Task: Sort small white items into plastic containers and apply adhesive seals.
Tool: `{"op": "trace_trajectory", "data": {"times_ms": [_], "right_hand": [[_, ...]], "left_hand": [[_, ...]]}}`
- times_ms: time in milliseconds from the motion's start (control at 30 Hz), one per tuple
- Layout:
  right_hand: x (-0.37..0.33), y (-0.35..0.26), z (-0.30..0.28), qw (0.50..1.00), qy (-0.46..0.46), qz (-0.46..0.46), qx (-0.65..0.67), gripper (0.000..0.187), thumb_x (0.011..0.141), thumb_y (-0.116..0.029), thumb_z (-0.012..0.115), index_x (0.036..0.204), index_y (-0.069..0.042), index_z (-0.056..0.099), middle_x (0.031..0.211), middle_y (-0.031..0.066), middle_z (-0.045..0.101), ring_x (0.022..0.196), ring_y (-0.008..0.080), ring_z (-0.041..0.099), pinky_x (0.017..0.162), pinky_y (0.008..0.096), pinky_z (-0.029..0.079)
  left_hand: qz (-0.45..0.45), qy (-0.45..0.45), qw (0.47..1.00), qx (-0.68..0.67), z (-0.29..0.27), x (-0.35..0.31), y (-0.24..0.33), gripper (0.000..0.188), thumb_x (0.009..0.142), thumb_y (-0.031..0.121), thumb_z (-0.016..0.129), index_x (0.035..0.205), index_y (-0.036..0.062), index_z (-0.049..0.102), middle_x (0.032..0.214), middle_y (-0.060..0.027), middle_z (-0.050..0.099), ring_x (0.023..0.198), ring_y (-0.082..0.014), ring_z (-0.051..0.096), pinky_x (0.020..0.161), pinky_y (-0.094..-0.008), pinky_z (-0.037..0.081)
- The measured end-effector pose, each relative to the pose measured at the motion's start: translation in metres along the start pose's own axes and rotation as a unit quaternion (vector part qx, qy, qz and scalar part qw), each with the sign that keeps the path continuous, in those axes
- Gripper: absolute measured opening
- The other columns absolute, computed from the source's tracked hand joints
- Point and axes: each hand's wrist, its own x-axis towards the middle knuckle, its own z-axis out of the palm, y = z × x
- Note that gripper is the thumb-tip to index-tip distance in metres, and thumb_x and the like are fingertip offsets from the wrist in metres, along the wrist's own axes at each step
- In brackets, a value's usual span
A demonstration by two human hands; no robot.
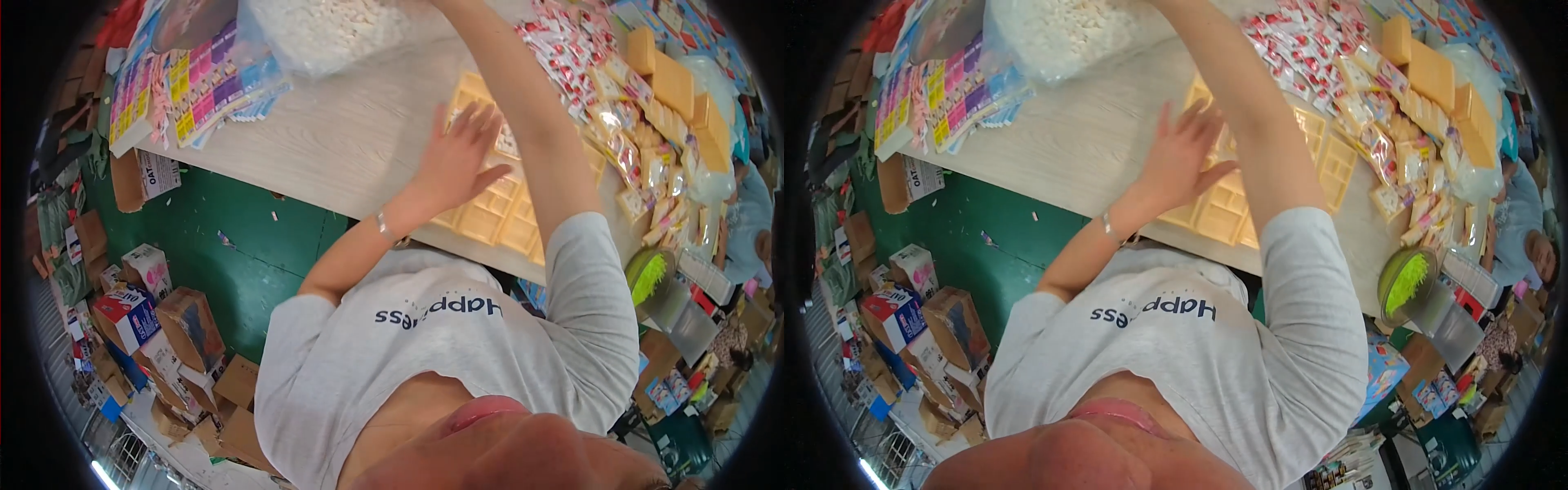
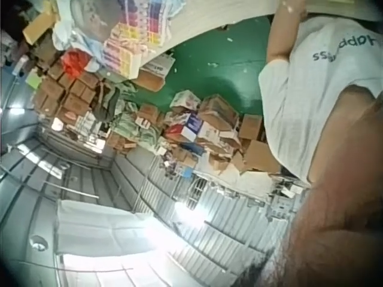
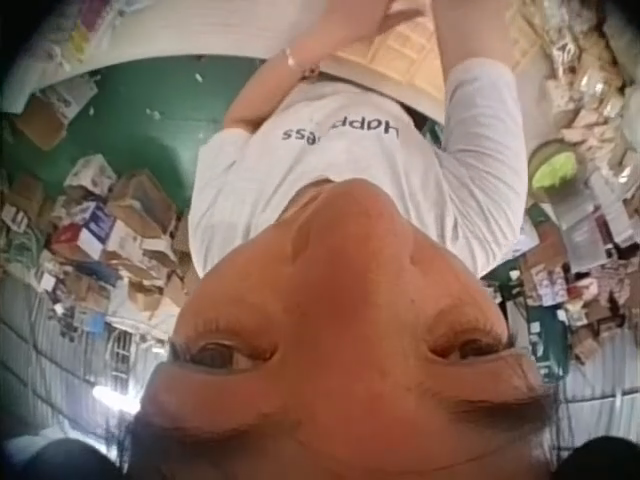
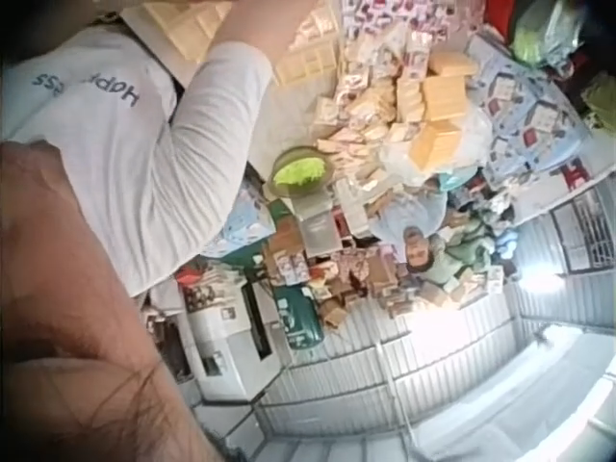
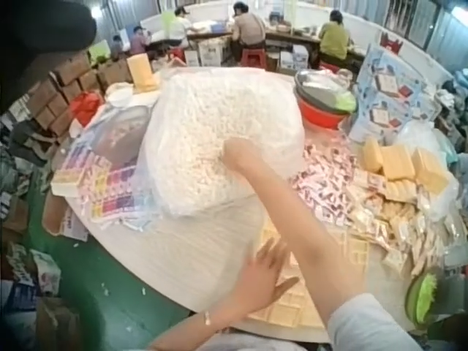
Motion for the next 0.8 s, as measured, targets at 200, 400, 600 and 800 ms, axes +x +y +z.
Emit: {"op": "trace_trajectory", "data": {"times_ms": [200, 400, 600, 800], "right_hand": [[0.025, 0.005, 0.07, 0.992, 0.062, -0.023, 0.103, 0.045, 0.092, -0.04, 0.062, 0.113, -0.002, 0.072, 0.11, 0.0234, 0.071, 0.104, 0.0401, 0.068, 0.09, 0.0537, 0.052], [0.072, 0.067, 0.042, 0.99, -0.029, 0.039, -0.136, 0.034, 0.1, -0.034, 0.055, 0.116, -0.007, 0.069, 0.111, 0.0213, 0.072, 0.107, 0.0408, 0.067, 0.09, 0.0549, 0.051], [0.039, 0.04, -0.048, 0.898, -0.01, 0.129, 0.42, 0.043, 0.096, -0.04, 0.061, 0.11, -0.001, 0.072, 0.085, 0.0153, 0.07, 0.081, 0.0291, 0.067, 0.075, 0.0443, 0.052], [-0.207, 0.129, -0.052, 0.953, 0.107, 0.094, 0.268, 0.025, 0.098, -0.027, 0.063, 0.105, -0.004, 0.071, 0.074, 0.0047, 0.064, 0.065, 0.0113, 0.059, 0.059, 0.0295, 0.047]], "left_hand": [[-0.185, 0.119, 0.975, -0.001, -0.023, -0.076, -0.076, 0.057, 0.092, 0.035, 0.067, 0.139, 0.006, 0.053, 0.136, -0.0151, 0.058, 0.129, -0.0337, 0.05, 0.111, -0.0617, 0.028], [-0.131, 0.142, 0.981, -0.031, 0.007, -0.085, -0.087, 0.05, 0.085, 0.027, 0.071, 0.131, 0.0095, 0.059, 0.13, -0.0116, 0.059, 0.126, -0.0302, 0.05, 0.111, -0.0566, 0.03], [-0.126, 0.138, 0.982, -0.008, 0.018, -0.087, -0.098, 0.045, 0.082, 0.022, 0.073, 0.125, 0.0108, 0.063, 0.127, -0.0095, 0.061, 0.125, -0.0302, 0.052, 0.111, -0.0555, 0.033], [-0.09, 0.205, 0.972, -0.076, 0.026, -0.048, -0.082, 0.032, 0.085, 0.016, 0.073, 0.116, 0.0109, 0.068, 0.112, -0.0075, 0.068, 0.108, -0.0288, 0.062, 0.098, -0.0462, 0.043]]}}
